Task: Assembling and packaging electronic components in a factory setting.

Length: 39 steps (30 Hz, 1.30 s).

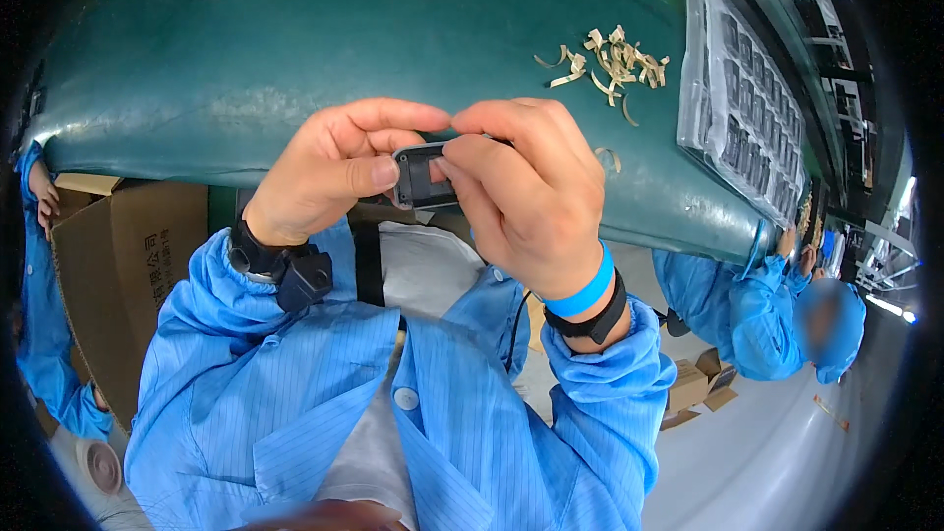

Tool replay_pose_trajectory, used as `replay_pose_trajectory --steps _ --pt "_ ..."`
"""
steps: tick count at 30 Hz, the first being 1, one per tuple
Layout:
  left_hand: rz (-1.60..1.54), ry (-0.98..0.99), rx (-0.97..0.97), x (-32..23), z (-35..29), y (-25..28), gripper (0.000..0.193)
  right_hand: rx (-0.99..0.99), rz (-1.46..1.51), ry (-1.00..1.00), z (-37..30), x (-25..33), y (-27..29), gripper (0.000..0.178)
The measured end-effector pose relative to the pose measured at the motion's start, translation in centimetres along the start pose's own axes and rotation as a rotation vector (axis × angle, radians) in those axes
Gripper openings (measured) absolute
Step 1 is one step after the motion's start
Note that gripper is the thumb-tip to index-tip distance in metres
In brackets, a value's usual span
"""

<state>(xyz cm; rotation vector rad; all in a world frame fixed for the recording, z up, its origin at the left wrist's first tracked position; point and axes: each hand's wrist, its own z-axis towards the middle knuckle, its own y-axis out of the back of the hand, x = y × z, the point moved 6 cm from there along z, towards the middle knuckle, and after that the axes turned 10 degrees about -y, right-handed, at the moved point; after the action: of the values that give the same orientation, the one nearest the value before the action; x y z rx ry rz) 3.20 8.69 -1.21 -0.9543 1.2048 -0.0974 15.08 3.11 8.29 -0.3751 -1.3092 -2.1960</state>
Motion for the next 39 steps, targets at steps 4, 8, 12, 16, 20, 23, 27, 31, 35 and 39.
replay_pose_trajectory --steps 4,8,12,16,20,23,27,31,35,39 --pt "-0.018 0.004 0.008 -0.1 0.5 -0.4 0.047 -0.032 0.032 -0.052 -0.4 -0.6 0.4 0.021" --pt "-0.010 -0.016 -0.024 0.1 0.5 -0.3 0.047 -0.011 0.056 -0.100 -0.4 -0.6 0.2 0.021" --pt "-0.010 -0.022 -0.018 -0.1 0.7 -0.3 0.046 -0.025 0.055 -0.119 -0.1 -0.7 0.1 0.021" --pt "0.028 0.005 -0.038 -0.6 0.8 -0.5 0.044 -0.011 0.011 -0.049 -0.2 -0.5 -0.1 0.021" --pt "0.018 0.009 -0.053 -0.5 1.0 -0.7 0.042 0.017 0.007 -0.048 0.0 -0.3 -0.3 0.021" --pt "0.050 -0.001 -0.055 -0.3 1.1 -0.6 0.041 0.015 -0.013 0.001 0.2 -0.4 -0.6 0.020" --pt "0.054 0.012 -0.064 -0.3 1.1 -0.5 0.041 0.044 -0.004 -0.019 0.2 -0.5 -0.9 0.018" --pt "0.050 0.003 -0.066 -0.1 1.0 -0.2 0.040 0.117 0.112 -0.178 0.4 -0.9 -1.0 0.018" --pt "0.016 0.009 -0.074 0.0 1.1 -0.2 0.042 0.203 0.134 -0.210 0.7 -1.2 -0.9 0.014" --pt "-0.027 -0.032 -0.075 -0.5 1.2 -0.3 0.042 0.153 0.140 -0.212 0.6 -1.3 -1.1 0.016"
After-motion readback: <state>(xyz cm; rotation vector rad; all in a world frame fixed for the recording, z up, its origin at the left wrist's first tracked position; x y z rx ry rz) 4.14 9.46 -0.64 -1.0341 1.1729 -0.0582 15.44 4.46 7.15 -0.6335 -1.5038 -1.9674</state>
